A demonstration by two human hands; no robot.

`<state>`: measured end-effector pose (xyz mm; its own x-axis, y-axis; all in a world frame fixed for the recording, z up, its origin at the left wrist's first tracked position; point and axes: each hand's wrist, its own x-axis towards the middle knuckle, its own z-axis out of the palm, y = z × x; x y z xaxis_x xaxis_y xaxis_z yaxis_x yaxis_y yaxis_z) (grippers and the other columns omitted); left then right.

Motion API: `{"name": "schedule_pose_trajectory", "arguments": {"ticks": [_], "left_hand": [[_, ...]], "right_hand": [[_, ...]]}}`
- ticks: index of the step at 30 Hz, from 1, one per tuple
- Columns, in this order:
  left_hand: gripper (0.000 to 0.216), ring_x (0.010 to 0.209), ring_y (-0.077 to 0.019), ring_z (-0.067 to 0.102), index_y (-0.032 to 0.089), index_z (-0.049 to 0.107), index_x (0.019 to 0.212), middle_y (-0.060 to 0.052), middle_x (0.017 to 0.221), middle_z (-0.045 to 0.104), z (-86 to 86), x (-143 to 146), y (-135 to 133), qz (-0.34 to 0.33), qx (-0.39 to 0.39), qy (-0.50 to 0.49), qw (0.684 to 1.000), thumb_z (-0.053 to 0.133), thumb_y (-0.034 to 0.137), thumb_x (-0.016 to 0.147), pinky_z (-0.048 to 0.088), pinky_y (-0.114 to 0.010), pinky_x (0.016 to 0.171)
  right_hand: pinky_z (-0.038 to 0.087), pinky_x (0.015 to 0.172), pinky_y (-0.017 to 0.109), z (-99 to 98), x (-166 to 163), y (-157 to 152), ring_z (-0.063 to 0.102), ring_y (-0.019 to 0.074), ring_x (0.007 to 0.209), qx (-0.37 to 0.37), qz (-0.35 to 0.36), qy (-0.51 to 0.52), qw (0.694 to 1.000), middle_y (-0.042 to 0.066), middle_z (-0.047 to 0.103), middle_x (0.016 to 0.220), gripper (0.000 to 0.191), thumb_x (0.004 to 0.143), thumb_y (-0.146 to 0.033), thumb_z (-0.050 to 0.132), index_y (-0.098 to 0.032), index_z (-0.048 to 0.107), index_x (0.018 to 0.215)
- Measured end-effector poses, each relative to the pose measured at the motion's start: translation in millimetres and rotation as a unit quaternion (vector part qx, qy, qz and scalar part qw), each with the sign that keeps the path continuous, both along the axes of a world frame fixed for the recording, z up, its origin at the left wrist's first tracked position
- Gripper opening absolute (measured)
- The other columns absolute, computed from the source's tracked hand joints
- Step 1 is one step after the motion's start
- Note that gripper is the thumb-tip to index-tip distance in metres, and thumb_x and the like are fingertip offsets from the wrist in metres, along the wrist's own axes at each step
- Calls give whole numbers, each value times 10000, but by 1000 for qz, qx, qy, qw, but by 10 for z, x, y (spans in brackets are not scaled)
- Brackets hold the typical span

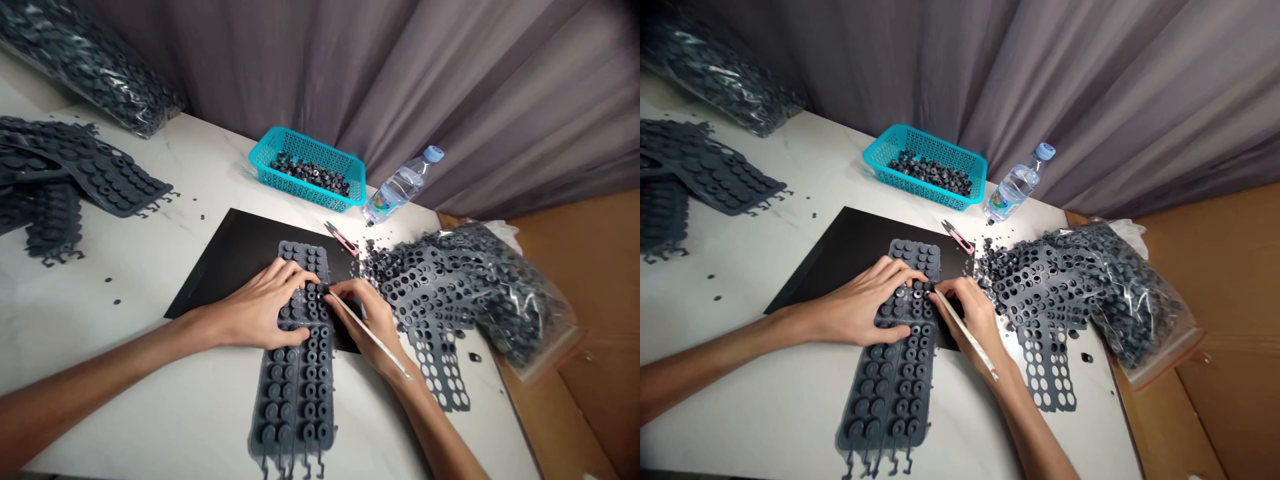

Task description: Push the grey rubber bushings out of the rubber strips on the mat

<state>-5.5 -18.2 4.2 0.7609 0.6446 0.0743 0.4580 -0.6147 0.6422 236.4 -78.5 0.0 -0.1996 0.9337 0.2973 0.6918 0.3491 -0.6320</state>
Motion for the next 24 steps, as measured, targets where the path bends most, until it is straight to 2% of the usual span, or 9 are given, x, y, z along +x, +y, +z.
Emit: {"name": "schedule_pose_trajectory", "arguments": {"ticks": [5,10,15,24], "left_hand": [[586,1256,-308,464,322,478,1403,-64,1296,534,37,-21,6,2,-37,-22,999,694,451,873,457,-538,1079],[530,1238,-299,479,323,495,1380,-63,1272,537,-24,27,-5,26,-4,-24,999,666,372,881,481,-522,1058],[585,1236,-300,473,306,482,1393,-69,1277,528,-92,48,-4,30,33,-7,999,681,350,845,494,-512,1047],[592,1233,-312,481,317,485,1392,-68,1279,530,-104,37,-1,27,28,-13,999,690,380,840,497,-526,1041]], "right_hand": [[545,901,391,24,36,22,666,233,972,-9,39,-2,999,69,709,1066,69,1032,-278,631,-257,644,1096],[540,939,405,48,30,14,669,243,1020,-20,64,-14,998,71,711,1101,97,1030,-266,632,-260,649,1125],[537,944,402,36,35,16,662,241,1026,-24,55,-22,998,73,705,1102,77,1034,-270,628,-258,645,1108],[552,920,406,19,30,7,667,249,1011,-21,41,-25,999,77,714,1091,97,1038,-310,620,-260,648,1116]]}}
